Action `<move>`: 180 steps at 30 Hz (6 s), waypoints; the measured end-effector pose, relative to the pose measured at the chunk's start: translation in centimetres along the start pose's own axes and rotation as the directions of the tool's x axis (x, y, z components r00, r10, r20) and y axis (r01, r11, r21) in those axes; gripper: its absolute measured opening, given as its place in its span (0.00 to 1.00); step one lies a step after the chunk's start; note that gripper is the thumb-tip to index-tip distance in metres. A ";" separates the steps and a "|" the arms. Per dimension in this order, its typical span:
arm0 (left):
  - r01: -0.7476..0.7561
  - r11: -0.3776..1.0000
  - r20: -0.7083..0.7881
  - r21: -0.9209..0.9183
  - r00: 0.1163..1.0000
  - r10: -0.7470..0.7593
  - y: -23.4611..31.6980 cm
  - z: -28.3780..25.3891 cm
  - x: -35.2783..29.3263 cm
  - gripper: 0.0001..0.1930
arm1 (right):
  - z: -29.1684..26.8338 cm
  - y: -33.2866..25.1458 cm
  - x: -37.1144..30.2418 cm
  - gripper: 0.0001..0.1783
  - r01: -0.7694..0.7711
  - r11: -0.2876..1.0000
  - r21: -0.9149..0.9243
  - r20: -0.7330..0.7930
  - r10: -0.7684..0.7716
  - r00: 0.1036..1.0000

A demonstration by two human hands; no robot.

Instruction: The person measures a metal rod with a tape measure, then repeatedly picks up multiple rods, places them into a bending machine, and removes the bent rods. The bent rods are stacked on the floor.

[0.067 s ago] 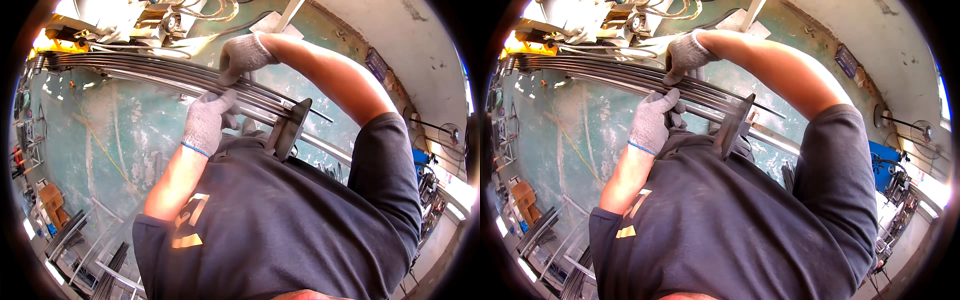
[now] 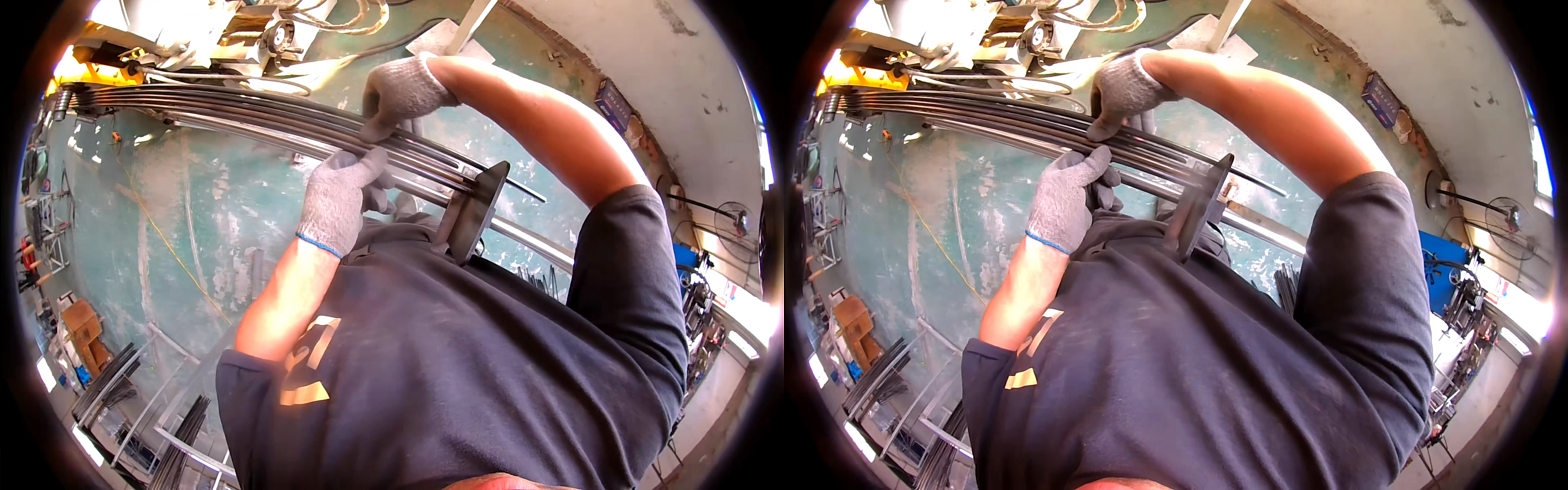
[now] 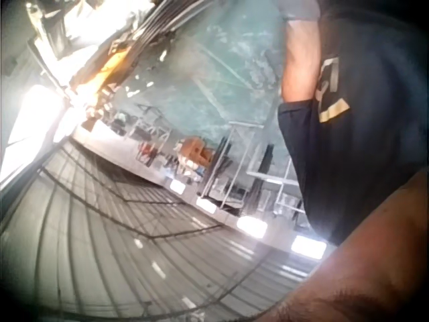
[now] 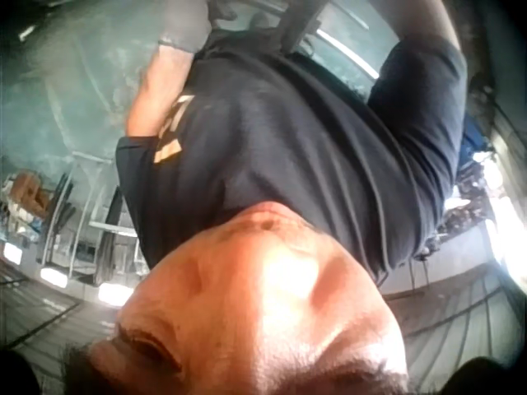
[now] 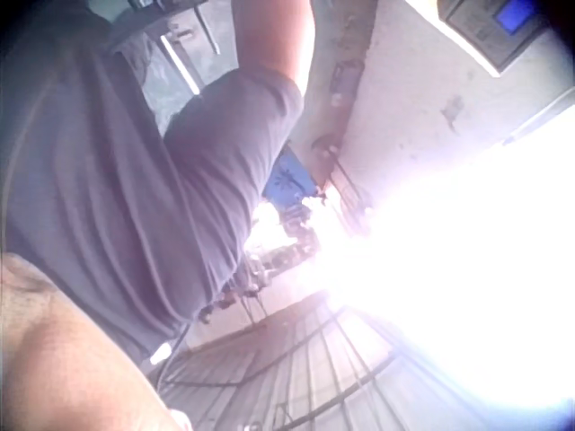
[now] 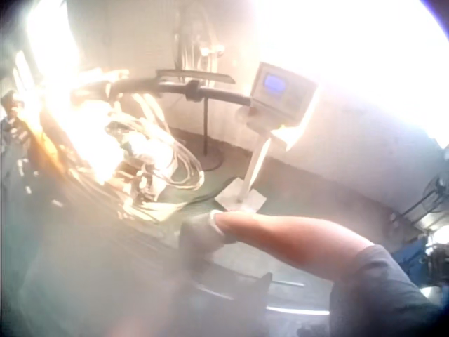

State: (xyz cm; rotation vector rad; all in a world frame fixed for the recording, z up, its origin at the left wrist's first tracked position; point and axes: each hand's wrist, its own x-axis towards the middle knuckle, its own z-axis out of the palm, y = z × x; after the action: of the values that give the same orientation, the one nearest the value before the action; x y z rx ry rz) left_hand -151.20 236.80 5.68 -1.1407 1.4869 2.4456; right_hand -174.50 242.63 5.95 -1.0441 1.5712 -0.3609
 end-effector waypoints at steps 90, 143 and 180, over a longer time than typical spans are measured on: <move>0.194 0.980 0.121 0.045 0.973 -0.198 -1.7 3.4 -1.0 0.09 | 3.8 2.2 1.2 0.26 -0.002 0.810 0.586 0.135 -0.095 0.986; 0.144 0.971 0.089 0.190 0.983 -0.163 -2.3 -1.2 -1.7 0.11 | 5.5 5.4 -5.2 0.21 0.012 0.997 0.072 0.011 -0.013 1.000; 0.057 0.994 -0.530 0.091 0.848 0.000 6.1 -82.2 2.7 0.14 | 16.3 -40.0 58.6 0.20 0.029 0.979 -0.200 -0.167 -0.063 0.984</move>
State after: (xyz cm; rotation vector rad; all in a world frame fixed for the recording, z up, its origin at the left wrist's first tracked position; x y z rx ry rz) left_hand -109.79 168.00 -12.91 -1.9097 1.6705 2.0906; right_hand -139.79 179.99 -7.18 -1.2299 1.7670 -0.3393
